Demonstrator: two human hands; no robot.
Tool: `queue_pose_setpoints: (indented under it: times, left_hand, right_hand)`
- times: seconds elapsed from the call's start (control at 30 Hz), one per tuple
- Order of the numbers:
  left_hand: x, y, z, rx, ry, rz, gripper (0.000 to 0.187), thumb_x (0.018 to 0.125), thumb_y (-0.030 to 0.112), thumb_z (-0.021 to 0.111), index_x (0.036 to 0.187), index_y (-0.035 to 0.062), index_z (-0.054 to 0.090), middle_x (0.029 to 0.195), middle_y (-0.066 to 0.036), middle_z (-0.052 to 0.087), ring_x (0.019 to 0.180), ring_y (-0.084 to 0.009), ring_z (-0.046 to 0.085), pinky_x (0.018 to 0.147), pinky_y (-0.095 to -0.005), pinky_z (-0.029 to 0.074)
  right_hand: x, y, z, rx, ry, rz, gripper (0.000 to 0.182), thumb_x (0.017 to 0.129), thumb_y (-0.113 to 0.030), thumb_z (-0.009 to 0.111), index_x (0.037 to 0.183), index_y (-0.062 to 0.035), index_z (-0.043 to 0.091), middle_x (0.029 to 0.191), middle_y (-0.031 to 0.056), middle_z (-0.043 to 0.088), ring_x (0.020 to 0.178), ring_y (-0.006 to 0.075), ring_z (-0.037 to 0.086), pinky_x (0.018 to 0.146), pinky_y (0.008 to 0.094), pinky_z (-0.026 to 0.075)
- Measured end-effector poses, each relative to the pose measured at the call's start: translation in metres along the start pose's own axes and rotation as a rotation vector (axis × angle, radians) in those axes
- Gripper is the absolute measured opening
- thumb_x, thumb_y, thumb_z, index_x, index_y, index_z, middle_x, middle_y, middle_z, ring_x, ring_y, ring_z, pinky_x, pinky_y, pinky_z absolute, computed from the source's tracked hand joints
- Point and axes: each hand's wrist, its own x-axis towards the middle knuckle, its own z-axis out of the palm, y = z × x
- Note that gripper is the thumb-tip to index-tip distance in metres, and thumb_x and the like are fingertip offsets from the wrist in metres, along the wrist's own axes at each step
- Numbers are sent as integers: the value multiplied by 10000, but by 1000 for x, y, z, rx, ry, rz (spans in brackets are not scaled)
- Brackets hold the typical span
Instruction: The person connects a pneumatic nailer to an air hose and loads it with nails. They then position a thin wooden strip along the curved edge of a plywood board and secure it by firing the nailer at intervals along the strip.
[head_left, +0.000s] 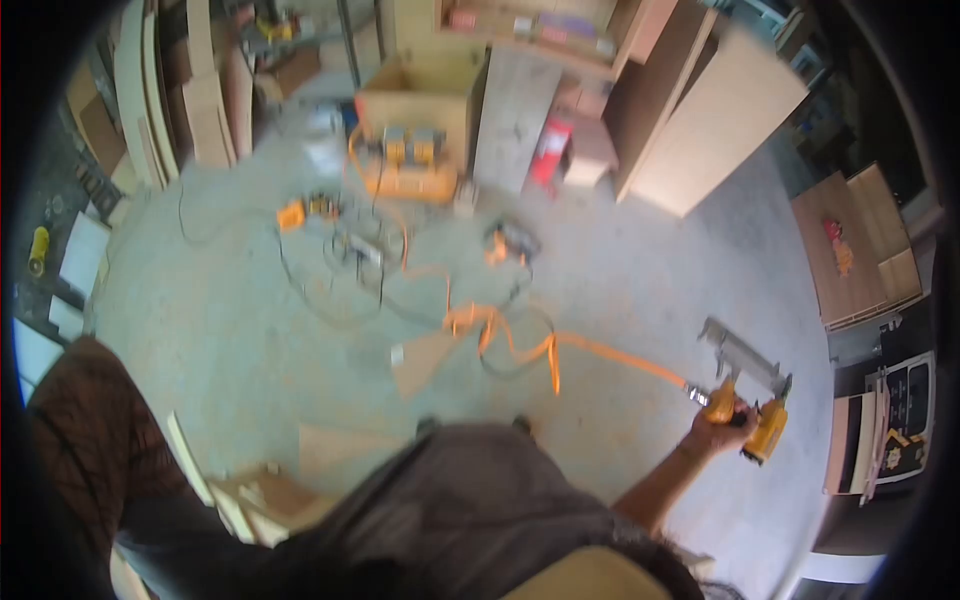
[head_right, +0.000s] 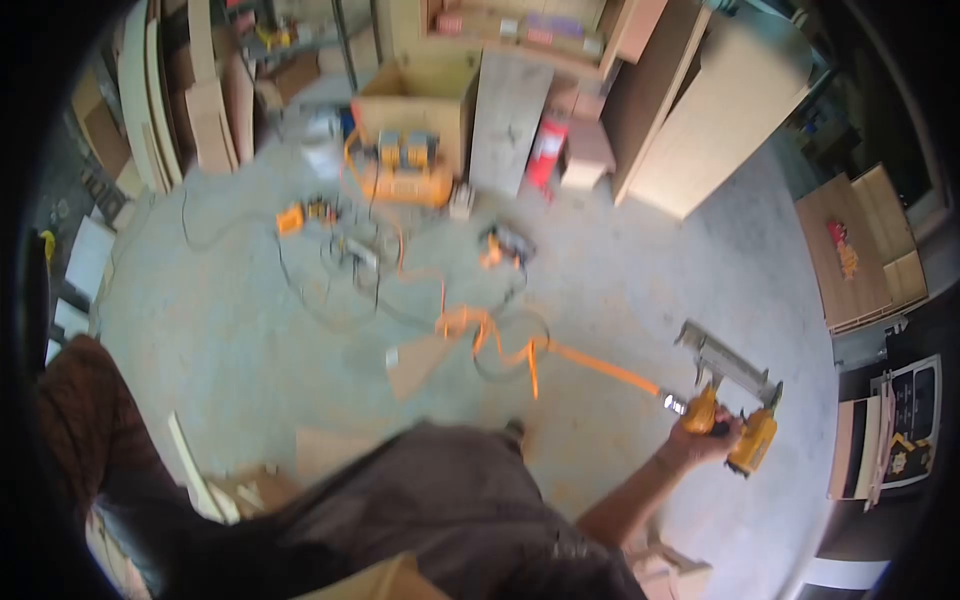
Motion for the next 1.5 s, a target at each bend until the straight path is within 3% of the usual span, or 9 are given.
queue_pose_setpoints:
  times: [0.3, 0.43, 0.77, 0.8, 0.83, 1.17, 1.37, 1.43, 1.5]
  left_hand:
    - [15, -29, 44, -88, -74, -41, 162, 952, 76, 710, 1098, 23, 755, 1036, -86, 775, 978, -184, 729, 872, -331, 573]
    - [4, -31, 46, -106, 6, -73, 166, 954, 89, 702, 1095, 18, 755, 1017, -87, 774, 959, -184, 727, 858, -332, 571]
    - [-31, 1, 41, -310, 467, -63, 188, 961, 124, 682, 1088, 7, 756, 972, -89, 769, 913, -184, 721, 825, -334, 568]
    - [-32, 13, 45, -351, 516, -49, 190, 962, 128, 680, 1087, 6, 756, 967, -90, 769, 908, -184, 720, 822, -334, 567]
    - [-3, -1, 60, -380, 543, -62, 193, 962, 131, 678, 1087, 5, 756, 962, -90, 768, 903, -184, 720, 819, -334, 567]
    - [0, 59, 28, -734, 1162, 128, 227, 969, 166, 658, 1080, -6, 757, 917, -93, 764, 857, -184, 714, 786, -337, 563]
    - [69, 109, 36, -908, 1297, 349, 250, 973, 187, 647, 1075, -12, 757, 889, -95, 761, 829, -184, 711, 766, -338, 561]
    - [110, 114, 51, -952, 1274, 383, 258, 974, 194, 643, 1074, -15, 757, 880, -95, 760, 820, -184, 710, 759, -339, 560]
    - [168, 127, 84, -990, 1154, 399, 266, 976, 201, 639, 1073, -17, 757, 871, -96, 759, 810, -184, 708, 753, -339, 559]
  right_hand:
    - [-55, 55, 74, 97, -30, 60, 144, 910, -166, 661, 852, -165, 529, 757, -1, 554, 689, 137, 550, 660, 344, 519]
    - [-24, 107, 45, 233, -76, -4, 151, 909, -148, 659, 849, -147, 521, 764, 12, 574, 683, 140, 533, 700, 320, 509]
    - [15, 241, -16, 450, -17, 85, 171, 923, -159, 617, 799, -141, 501, 699, 22, 521, 634, 168, 527, 673, 359, 494]
    - [17, 246, -29, 461, -3, 66, 171, 923, -159, 617, 799, -141, 501, 699, 22, 521, 634, 168, 527, 673, 359, 494]
    - [12, 252, 16, 401, 30, 62, 176, 922, -166, 620, 793, -140, 503, 694, 16, 514, 634, 166, 526, 666, 354, 492]
    - [27, 266, -6, 247, 176, 24, 235, 906, -251, 667, 776, -142, 505, 683, -32, 484, 647, 107, 512, 617, 293, 484]
    - [35, 284, -50, 113, 304, -109, 297, 1002, -350, 628, 789, -169, 529, 669, -38, 485, 609, 119, 540, 463, 317, 470]
    - [-28, 237, 50, 51, 350, -174, 363, 903, -417, 696, 664, -180, 561, 618, 26, 598, 551, 268, 586, 826, 557, 631]
    - [-51, 243, 70, 59, 368, -179, 346, 889, -373, 708, 654, -183, 540, 611, 17, 576, 562, 250, 585, 720, 496, 637]
